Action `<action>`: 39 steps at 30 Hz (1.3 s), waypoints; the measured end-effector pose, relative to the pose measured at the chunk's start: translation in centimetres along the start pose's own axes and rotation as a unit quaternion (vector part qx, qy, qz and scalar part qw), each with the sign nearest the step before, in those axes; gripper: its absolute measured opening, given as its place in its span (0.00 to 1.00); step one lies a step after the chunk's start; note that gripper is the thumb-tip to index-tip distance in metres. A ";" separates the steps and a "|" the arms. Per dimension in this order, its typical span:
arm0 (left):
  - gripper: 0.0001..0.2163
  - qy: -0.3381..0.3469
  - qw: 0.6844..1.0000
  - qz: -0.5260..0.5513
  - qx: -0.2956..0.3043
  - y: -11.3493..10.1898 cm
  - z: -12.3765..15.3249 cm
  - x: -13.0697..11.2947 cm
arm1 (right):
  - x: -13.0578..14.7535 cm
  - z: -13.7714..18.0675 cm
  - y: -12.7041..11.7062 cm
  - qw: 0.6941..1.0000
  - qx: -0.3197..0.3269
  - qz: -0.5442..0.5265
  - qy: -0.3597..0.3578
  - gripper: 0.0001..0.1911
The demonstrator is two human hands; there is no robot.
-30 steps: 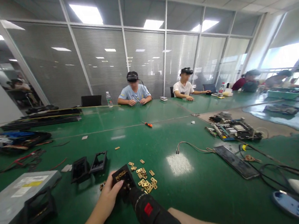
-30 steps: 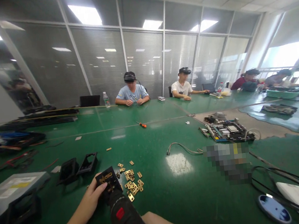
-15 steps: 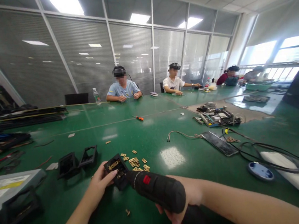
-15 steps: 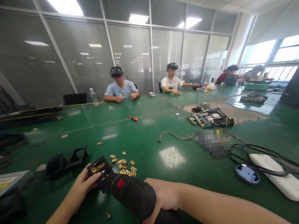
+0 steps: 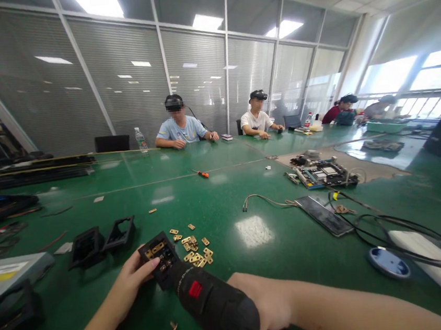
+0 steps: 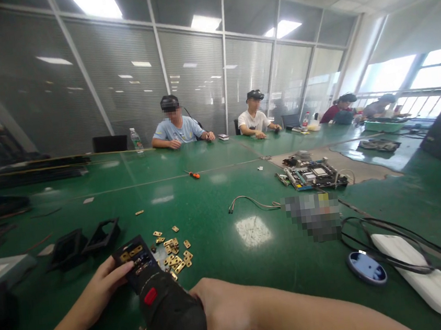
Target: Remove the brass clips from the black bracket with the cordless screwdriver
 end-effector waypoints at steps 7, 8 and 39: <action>0.29 -0.001 1.000 -0.001 0.018 -0.2 -0.3 0.2 | -0.7 -0.2 -0.8 0.999 -0.006 0.037 -0.011 0.31; 0.28 -0.001 1.000 -0.001 0.021 -0.2 -0.4 0.2 | -0.7 -0.2 -0.8 0.999 -0.001 0.035 -0.017 0.31; 0.34 0.016 0.990 0.143 0.017 1.4 -1.1 1.3 | 0.4 2.4 2.9 0.996 0.023 -0.091 -0.008 0.18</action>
Point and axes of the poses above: each hand's wrist, its own z-axis away from the middle knuckle, its own y-axis out of the palm, x = y × z, the point moved 6 cm from there along -z, towards the middle knuckle, and after that the axes turned 12 degrees about -y, right-handed, at the moved point
